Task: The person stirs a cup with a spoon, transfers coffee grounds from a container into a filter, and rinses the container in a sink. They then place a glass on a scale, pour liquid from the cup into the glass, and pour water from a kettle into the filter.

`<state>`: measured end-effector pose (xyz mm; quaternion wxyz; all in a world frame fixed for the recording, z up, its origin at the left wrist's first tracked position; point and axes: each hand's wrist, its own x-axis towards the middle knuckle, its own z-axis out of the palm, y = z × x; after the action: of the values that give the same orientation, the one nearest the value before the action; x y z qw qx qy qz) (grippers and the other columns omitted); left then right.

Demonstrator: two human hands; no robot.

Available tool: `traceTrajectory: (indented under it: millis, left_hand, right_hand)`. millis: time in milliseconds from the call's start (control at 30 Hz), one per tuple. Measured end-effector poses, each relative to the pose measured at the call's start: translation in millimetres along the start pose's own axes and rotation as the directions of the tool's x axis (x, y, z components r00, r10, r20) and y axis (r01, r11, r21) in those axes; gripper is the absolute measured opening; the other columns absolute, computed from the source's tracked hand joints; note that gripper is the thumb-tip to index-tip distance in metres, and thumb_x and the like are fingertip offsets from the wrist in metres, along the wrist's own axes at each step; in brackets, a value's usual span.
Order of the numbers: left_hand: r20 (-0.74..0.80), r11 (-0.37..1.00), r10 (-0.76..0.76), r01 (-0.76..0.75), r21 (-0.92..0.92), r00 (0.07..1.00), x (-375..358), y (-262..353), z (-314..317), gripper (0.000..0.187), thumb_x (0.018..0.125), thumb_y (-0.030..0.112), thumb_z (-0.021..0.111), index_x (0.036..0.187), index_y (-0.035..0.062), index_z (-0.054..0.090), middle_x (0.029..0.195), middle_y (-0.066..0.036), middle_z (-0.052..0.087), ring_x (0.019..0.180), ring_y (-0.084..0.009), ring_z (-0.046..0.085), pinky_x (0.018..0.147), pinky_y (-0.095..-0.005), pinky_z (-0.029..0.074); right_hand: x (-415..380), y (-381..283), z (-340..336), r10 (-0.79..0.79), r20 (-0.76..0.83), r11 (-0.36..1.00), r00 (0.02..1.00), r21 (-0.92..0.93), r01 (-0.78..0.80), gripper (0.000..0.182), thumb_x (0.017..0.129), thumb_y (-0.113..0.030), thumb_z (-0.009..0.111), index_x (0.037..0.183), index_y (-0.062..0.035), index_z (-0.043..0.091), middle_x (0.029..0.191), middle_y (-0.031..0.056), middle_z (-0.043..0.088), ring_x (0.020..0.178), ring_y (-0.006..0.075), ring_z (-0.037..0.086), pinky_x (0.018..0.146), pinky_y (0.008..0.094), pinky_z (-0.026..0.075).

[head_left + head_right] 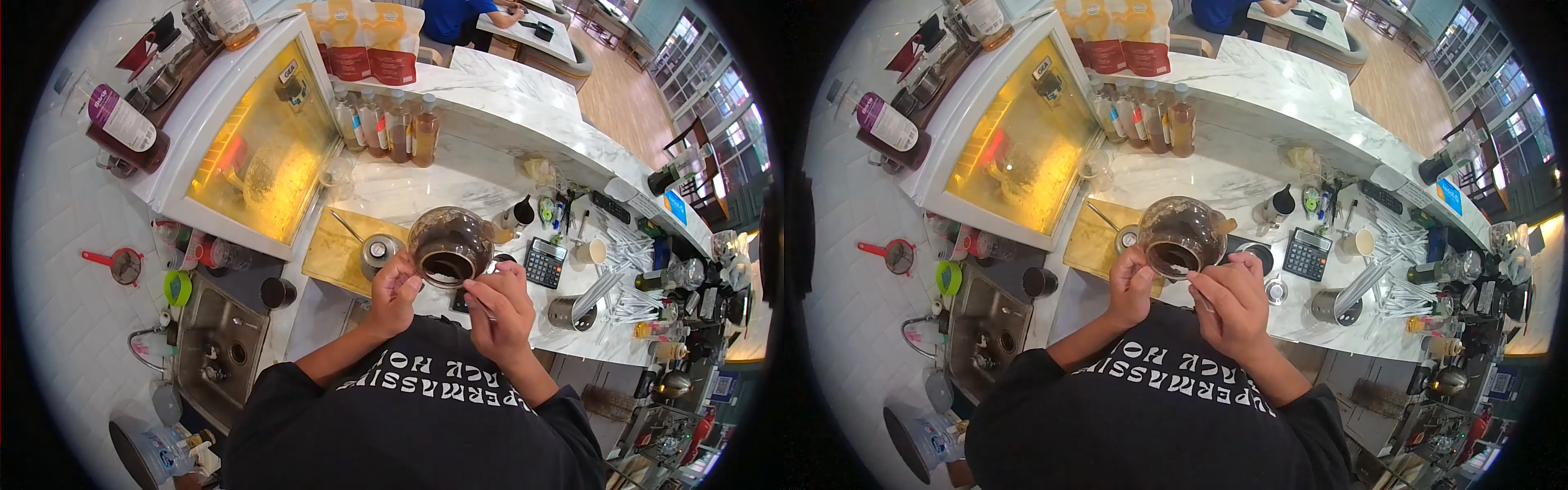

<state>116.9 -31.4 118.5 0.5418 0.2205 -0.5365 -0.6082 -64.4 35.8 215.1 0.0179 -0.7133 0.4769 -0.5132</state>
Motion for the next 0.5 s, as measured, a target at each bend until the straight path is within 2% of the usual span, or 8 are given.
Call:
traceTrajectory:
  millis: [67, 133, 333, 467, 500]
  left_hand:
    - [-0.023, 0.999, 0.029, -0.028, 0.025, 0.999, -6.1, -5.6, -5.5, 0.014, 0.099, 0.01, 0.058, 0.09, 0.0062, 0.047, 0.094, -0.004, 0.045, 0.083, -0.0113, 0.042, 0.077, -0.0275, 0.038]
    - [-0.055, 0.996, 0.071, -0.068, 0.051, 0.996, -12.3, -9.6, -9.1, 0.013, 0.101, 0.011, 0.052, 0.09, 0.0071, 0.044, 0.103, -0.006, 0.057, 0.099, -0.0133, 0.054, 0.094, -0.032, 0.045]
    - [-0.07, 0.962, 0.23, -0.217, 0.164, 0.971, -11.7, -3.2, 0.3, 0.015, 0.101, 0.015, 0.054, 0.091, 0.0057, 0.046, 0.104, -0.008, 0.058, 0.1, -0.0146, 0.055, 0.095, -0.0335, 0.045]
    - [-0.06, 0.944, 0.26, -0.24, 0.226, 0.964, -11.5, -0.8, 9.2, 0.017, 0.1, 0.016, 0.055, 0.091, 0.0055, 0.047, 0.105, -0.008, 0.059, 0.1, -0.015, 0.055, 0.095, -0.0342, 0.045]
    - [-0.091, 0.952, 0.247, -0.224, 0.209, 0.965, -9.4, 3.4, 17.3, 0.017, 0.099, 0.016, 0.058, 0.089, 0.0058, 0.047, 0.098, -0.008, 0.052, 0.091, -0.0153, 0.049, 0.087, -0.0329, 0.041]
  right_hand:
    - [3.5, -1.3, 0.6, -0.019, -0.029, 0.999, 0.999, 0.033, 0.02, 0.033, 0.079, 0.003, 0.079, 0.109, -0.0059, 0.071, 0.091, 0.0063, 0.069, 0.076, 0.0228, 0.065, 0.091, 0.0455, 0.048]
    - [5.3, -3.1, 0.1, -0.07, -0.064, 0.996, 0.995, 0.057, 0.074, 0.032, 0.079, 0.005, 0.078, 0.109, -0.0045, 0.07, 0.093, 0.0078, 0.071, 0.077, 0.0234, 0.068, 0.092, 0.0469, 0.048]
    - [3.6, -4.1, -10.8, -0.084, -0.037, 0.995, 0.996, 0.046, 0.086, 0.031, 0.081, 0.006, 0.077, 0.11, -0.0027, 0.069, 0.089, 0.008, 0.072, 0.077, 0.0235, 0.07, 0.093, 0.048, 0.048]
    - [7.1, -7.3, -19.8, -0.105, -0.043, 0.994, 0.994, 0.03, 0.106, 0.031, 0.082, 0.007, 0.076, 0.111, -0.0024, 0.068, 0.087, 0.0078, 0.072, 0.076, 0.0235, 0.071, 0.093, 0.0484, 0.049]
    - [7.5, -7.6, -21.6, -0.111, -0.051, 0.993, 0.993, 0.03, 0.112, 0.032, 0.082, 0.008, 0.076, 0.111, -0.002, 0.068, 0.087, 0.0077, 0.072, 0.075, 0.0235, 0.071, 0.092, 0.0485, 0.049]
